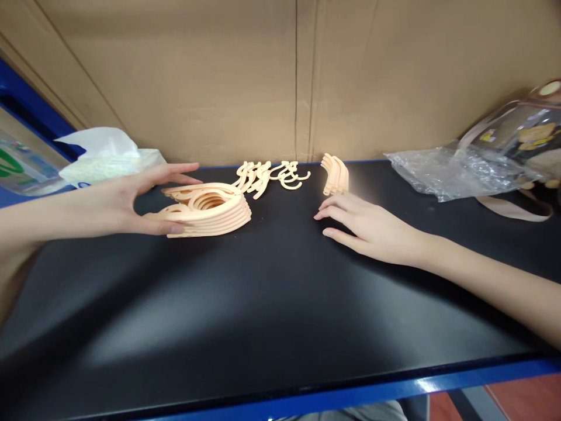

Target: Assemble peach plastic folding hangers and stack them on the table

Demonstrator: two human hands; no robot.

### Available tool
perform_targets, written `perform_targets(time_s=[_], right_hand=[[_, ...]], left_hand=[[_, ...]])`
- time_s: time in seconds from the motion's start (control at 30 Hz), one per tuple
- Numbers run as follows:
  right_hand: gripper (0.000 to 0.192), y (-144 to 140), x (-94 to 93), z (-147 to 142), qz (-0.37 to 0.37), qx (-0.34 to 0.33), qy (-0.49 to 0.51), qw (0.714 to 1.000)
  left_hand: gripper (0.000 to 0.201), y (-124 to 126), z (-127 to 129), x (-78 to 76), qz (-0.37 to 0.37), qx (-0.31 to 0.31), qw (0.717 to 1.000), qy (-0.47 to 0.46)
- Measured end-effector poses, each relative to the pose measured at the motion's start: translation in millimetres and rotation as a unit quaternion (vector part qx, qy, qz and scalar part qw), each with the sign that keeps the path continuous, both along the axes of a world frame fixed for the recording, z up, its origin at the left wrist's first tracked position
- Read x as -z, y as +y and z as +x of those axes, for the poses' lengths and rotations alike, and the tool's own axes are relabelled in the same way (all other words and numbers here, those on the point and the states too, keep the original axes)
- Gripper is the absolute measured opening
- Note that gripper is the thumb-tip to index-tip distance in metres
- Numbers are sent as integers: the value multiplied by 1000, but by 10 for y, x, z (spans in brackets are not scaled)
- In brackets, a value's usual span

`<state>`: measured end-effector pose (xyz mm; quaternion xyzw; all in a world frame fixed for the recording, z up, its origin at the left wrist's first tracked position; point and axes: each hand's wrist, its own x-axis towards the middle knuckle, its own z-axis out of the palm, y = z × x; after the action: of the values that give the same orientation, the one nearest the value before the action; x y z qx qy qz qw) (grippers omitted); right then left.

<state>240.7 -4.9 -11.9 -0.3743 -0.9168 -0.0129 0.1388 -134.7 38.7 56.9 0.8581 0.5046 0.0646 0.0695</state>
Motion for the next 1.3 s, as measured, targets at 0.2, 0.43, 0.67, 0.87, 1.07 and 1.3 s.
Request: perform_targets(time_s=[0.2, 0.43, 0.67, 0.87, 1.07, 1.3], right_hand=[[31, 0, 7, 8, 2, -1, -3, 1000], [31, -10, -2, 5, 4, -1, -1, 1000], [30, -7, -2, 8, 10, -4, -1, 1000], [31, -7, -3, 9, 7, -3, -1, 1000], [29, -12, -11, 7, 1, -4, 6, 1000], [28, -18, -28, 6, -7, -3, 9, 1000]], left_hand=[[107, -3, -23, -27, 8, -70, 997, 26], [111, 1, -25, -7, 21, -74, 997, 26], [113, 19, -107, 18, 20, -80, 995, 47], [110, 25, -74, -13, -5, -97, 994, 45], [111, 7, -45, -16, 0, -97, 994, 43], [113, -40, 5, -19, 25, -91, 994, 49]])
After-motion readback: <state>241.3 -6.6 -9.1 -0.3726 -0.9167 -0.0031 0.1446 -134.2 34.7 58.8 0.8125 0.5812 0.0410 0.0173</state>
